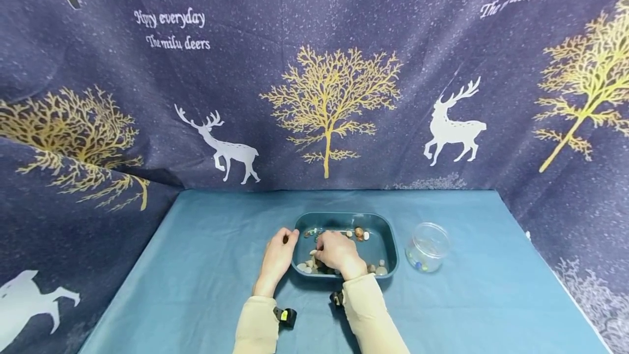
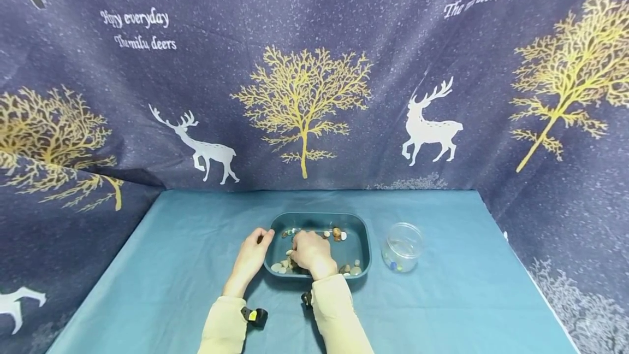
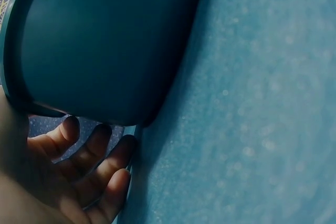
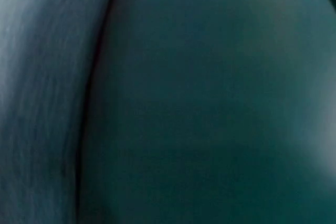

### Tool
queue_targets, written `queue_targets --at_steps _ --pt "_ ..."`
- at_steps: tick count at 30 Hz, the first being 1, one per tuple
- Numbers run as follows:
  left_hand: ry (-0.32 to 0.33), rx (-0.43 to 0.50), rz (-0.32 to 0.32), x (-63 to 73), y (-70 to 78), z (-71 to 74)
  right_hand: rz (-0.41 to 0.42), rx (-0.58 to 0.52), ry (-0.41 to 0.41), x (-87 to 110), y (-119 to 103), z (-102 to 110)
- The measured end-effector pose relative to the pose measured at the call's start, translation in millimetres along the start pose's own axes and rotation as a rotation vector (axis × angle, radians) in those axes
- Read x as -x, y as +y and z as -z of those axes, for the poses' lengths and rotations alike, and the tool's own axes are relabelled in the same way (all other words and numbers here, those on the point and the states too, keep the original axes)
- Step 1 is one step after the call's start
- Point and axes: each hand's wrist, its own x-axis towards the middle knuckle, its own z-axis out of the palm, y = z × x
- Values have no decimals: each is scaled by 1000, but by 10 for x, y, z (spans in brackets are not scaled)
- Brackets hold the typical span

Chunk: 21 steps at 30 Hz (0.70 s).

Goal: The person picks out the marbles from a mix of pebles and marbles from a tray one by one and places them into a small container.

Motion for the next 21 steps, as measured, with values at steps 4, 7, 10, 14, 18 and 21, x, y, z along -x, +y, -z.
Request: queue_targets --at_steps 4,7,10,14,18,21 --pt "-4 6 4 10 -18 3 -4 -1 2 -19 -27 -47" --pt "-1 -3 5 12 -19 2 -6 3 17 -31 -34 -72" --pt "2 -5 1 10 -17 2 -10 1 23 -38 -38 -79" --pt "0 -6 3 6 -13 -1 -24 8 16 -41 -32 -66" --pt "1 -17 1 -14 0 -7 -45 32 -7 -30 -15 -32" --pt "18 -35 0 -26 16 -9 -55 55 -32 -10 3 -2"
